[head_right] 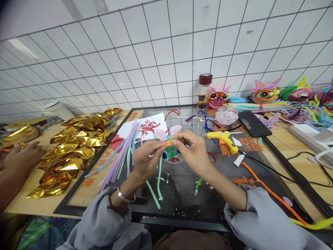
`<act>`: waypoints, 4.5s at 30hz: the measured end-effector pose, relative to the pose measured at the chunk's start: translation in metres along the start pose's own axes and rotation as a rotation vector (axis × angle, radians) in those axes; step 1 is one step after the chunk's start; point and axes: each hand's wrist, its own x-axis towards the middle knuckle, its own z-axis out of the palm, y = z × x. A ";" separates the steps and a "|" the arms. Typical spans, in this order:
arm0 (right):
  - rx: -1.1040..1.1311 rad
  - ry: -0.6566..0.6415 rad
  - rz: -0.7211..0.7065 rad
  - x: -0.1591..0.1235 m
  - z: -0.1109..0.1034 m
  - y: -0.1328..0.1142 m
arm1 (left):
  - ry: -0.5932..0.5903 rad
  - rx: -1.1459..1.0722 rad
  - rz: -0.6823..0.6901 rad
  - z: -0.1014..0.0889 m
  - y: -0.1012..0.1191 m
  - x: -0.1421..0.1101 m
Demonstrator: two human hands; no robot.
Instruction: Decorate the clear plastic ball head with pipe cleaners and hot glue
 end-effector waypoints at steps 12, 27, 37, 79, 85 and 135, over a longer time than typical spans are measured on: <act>-0.078 -0.004 -0.086 -0.003 0.002 0.004 | 0.022 0.013 -0.094 -0.001 -0.001 -0.001; 0.157 0.080 0.126 -0.002 0.003 0.000 | -0.051 -0.073 -0.106 -0.003 0.003 0.003; 0.218 0.048 0.134 -0.007 -0.003 0.007 | -0.076 -0.067 -0.196 -0.003 0.005 0.003; 0.009 0.127 -0.010 -0.026 0.008 0.005 | -0.052 -0.132 -0.125 0.002 0.013 0.002; -0.027 0.083 -0.044 -0.026 0.009 0.001 | -0.043 -0.063 -0.099 0.002 0.017 0.000; -0.314 0.146 -0.233 -0.025 0.003 -0.005 | -0.192 -0.322 -0.385 -0.001 0.019 0.002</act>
